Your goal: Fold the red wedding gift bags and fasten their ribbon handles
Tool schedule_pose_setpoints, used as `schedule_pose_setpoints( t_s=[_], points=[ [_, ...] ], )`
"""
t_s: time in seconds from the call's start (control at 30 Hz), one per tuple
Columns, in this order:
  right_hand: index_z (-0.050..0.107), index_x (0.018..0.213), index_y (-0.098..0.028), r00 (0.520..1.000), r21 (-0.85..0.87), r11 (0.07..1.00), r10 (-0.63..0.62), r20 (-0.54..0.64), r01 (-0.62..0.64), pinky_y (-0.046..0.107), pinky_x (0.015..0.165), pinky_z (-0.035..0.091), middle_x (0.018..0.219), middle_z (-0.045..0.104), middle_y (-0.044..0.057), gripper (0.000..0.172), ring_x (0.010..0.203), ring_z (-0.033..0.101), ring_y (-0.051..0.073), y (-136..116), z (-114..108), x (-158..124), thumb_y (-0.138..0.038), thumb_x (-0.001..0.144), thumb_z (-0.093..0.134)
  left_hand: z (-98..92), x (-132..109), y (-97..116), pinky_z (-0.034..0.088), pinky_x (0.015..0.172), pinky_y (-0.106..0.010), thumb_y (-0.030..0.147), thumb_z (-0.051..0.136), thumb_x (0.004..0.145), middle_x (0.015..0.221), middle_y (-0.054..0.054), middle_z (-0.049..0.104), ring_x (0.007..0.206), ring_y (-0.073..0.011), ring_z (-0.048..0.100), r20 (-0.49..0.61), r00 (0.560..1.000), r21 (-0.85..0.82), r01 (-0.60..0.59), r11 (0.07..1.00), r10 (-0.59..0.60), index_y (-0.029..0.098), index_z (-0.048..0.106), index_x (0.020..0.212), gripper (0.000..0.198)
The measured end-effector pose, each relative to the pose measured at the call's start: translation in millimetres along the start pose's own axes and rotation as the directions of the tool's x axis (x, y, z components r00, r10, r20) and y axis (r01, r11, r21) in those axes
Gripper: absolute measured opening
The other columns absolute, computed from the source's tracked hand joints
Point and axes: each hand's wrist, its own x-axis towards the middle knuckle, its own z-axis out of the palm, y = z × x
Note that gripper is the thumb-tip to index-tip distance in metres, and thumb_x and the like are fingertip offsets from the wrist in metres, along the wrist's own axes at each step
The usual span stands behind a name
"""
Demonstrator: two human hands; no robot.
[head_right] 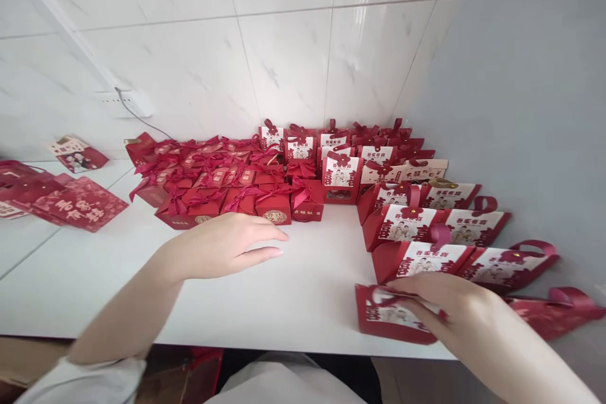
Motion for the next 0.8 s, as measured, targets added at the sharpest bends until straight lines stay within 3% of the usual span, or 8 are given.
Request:
schedule_pose_setpoints(
  t_s=[0.1,0.2,0.3,0.4,0.53,0.63,0.7,0.8],
  points=[
    [0.070,0.108,-0.033,0.963,0.107,0.983,0.122,0.239,-0.151,0.026,0.056,0.061,0.092,0.078,-0.001,0.022,0.071,0.075,0.020,-20,34,41,-0.035,0.085,0.069,1.6,6,-8,0.049,0.089,-0.027,0.046,0.045,0.097,0.117,-0.003,0.071,0.105,-0.0178,0.067,-0.051,0.998,-0.284,-0.047,0.958,0.034,0.025,0.068,0.118,0.037],
    [0.067,0.113,-0.027,0.903,0.395,0.865,0.138,0.407,-0.310,0.026,0.067,0.062,0.092,0.077,0.002,0.026,0.081,0.074,0.019,-27,74,82,-0.028,0.086,0.068,4.5,9,-29,0.051,0.094,-0.028,0.051,0.040,0.098,0.117,-0.005,0.071,0.108,-0.0174,0.066,-0.137,0.980,-0.532,0.052,0.845,-0.147,0.021,0.067,0.119,0.045],
    [0.067,0.110,-0.021,0.908,0.598,0.722,0.101,0.406,-0.348,0.032,0.071,0.061,0.090,0.076,0.004,0.032,0.080,0.073,0.019,-30,110,120,-0.030,0.080,0.074,2.3,7,-51,0.049,0.100,-0.033,0.054,0.040,0.097,0.119,-0.006,0.071,0.113,-0.0193,0.064,-0.173,0.951,-0.580,0.113,0.807,-0.258,0.020,0.067,0.118,0.049],
    [0.067,0.107,-0.022,0.913,0.630,0.689,0.122,0.388,-0.360,0.033,0.075,0.059,0.091,0.076,0.003,0.032,0.082,0.072,0.019,-35,132,151,-0.032,0.077,0.076,-2.4,3,-66,0.048,0.101,-0.033,0.054,0.047,0.094,0.123,-0.005,0.069,0.116,-0.0206,0.062,-0.181,0.950,-0.559,0.112,0.821,-0.253,0.023,0.067,0.120,0.044],
    [0.070,0.099,-0.023,0.938,0.576,0.774,0.067,0.340,-0.264,0.032,0.080,0.056,0.098,0.075,0.002,0.017,0.091,0.070,0.019,-39,145,177,-0.027,0.083,0.068,-1.4,8,-78,0.050,0.093,-0.030,0.041,0.069,0.080,0.119,-0.003,0.070,0.109,-0.0209,0.064,-0.195,0.958,-0.455,0.101,0.885,-0.209,0.026,0.066,0.120,0.043],
    [0.071,0.101,-0.025,0.916,0.476,0.855,-0.002,0.401,-0.207,0.033,0.080,0.054,0.100,0.074,0.001,0.017,0.091,0.069,0.019,-35,143,184,-0.023,0.085,0.063,5.3,17,-85,0.048,0.074,-0.026,0.030,0.064,0.080,0.096,-0.001,0.073,0.085,-0.0169,0.066,-0.155,0.955,-0.339,0.187,0.922,-0.251,0.024,0.073,0.101,0.023],
    [0.071,0.100,-0.026,0.881,0.381,0.910,-0.037,0.472,-0.166,0.033,0.078,0.053,0.098,0.075,0.001,0.017,0.088,0.069,0.019,-33,137,187,-0.024,0.086,0.061,10.1,23,-88,0.038,0.056,-0.025,0.028,0.060,0.080,0.072,0.001,0.066,0.062,-0.0129,0.056,-0.139,0.947,-0.265,0.247,0.932,-0.291,0.020,0.070,0.078,0.014],
    [0.069,0.107,-0.028,0.864,0.298,0.947,-0.050,0.500,-0.118,0.034,0.080,0.051,0.103,0.074,0.001,0.022,0.090,0.068,0.020,-36,130,189,-0.027,0.086,0.063,15.5,27,-91,0.023,0.047,-0.027,0.028,0.056,0.079,0.052,0.003,0.045,0.048,-0.0096,0.033,-0.143,0.938,-0.218,0.282,0.934,-0.317,0.018,0.055,0.059,0.023]
  ],
)
